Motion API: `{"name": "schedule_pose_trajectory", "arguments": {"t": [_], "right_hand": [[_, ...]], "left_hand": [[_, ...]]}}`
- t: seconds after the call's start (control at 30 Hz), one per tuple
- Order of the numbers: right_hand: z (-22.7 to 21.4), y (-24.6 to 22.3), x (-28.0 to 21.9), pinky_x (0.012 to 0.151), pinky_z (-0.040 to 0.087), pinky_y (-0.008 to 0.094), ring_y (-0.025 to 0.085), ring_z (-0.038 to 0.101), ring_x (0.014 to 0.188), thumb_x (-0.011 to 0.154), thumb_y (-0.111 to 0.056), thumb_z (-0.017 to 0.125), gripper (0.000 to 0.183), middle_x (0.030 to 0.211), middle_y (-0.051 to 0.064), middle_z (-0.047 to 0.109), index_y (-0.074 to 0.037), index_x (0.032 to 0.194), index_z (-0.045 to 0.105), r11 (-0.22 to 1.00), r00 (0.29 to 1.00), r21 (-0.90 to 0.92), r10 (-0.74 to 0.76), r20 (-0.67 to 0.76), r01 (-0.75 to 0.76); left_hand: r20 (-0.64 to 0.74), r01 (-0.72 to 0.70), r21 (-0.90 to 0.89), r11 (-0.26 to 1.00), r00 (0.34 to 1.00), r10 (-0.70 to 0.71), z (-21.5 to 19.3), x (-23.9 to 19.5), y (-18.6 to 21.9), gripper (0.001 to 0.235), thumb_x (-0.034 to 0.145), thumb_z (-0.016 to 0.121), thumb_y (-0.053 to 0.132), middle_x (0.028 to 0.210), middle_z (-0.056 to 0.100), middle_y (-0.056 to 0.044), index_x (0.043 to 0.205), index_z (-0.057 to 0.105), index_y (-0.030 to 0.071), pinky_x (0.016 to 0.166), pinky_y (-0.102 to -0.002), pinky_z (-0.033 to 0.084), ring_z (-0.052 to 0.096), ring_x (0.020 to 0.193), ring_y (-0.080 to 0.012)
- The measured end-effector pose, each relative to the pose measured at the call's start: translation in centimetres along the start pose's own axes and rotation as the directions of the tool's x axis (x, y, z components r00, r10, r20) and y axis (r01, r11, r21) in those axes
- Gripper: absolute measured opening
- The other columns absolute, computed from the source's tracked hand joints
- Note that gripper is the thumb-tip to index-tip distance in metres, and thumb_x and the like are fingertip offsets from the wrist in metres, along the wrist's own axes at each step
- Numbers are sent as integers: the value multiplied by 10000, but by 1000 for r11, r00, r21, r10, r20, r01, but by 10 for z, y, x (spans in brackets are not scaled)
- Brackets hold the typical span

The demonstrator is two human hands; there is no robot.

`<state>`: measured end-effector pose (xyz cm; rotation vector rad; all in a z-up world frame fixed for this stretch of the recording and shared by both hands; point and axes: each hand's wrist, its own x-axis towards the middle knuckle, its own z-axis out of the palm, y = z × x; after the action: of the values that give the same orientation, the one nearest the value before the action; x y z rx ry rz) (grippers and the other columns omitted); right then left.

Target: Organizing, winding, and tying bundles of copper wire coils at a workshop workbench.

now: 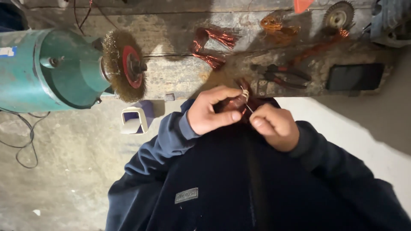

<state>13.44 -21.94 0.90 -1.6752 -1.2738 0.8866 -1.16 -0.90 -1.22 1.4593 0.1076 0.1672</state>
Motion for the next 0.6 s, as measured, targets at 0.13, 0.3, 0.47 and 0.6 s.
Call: {"name": "schedule_pose_trajectory", "arguments": {"t": [0.13, 0.3, 0.47, 0.6], "right_hand": [[-1, 12, -10, 722, 524, 310, 208, 673, 745, 1023, -127, 601, 112, 863, 56, 690, -56, 958, 657, 978, 976, 130, 181, -121, -165], [-19, 4, -1, 706, 531, 292, 179, 688, 730, 1011, -175, 600, 180, 821, 54, 721, -56, 925, 706, 978, 989, 149, 141, 44, -147], [-29, 7, 15, 649, 498, 269, 130, 636, 684, 1019, -190, 563, 226, 801, 31, 710, -47, 946, 722, 934, 954, 242, 215, 210, -264], [-23, 13, 17, 596, 454, 245, 85, 545, 635, 1044, -203, 539, 254, 774, 9, 670, -39, 934, 699, 872, 911, 301, 306, 276, -385]], "left_hand": [[65, 147, -238, 960, 989, -135, 1, -4, -2, 449, 1002, 721, 256, 1131, 704, -51, 1351, 630, -11, 920, -274, 522, 648, 1007, -116], [191, 288, -480, 829, 956, -221, 4, -1, -29, 252, 1073, 621, 139, 1129, 736, -39, 1254, 681, -27, 962, -266, 534, 660, 1035, -100], [276, 265, -436, 860, 949, -152, -7, 8, -50, 201, 1044, 660, 67, 1108, 721, -39, 1214, 682, -37, 940, -274, 535, 643, 1012, -94], [325, 234, -358, 904, 939, -114, -17, 12, -67, 201, 999, 672, 23, 1080, 726, -45, 1185, 697, -49, 920, -273, 539, 640, 981, -90]]}}
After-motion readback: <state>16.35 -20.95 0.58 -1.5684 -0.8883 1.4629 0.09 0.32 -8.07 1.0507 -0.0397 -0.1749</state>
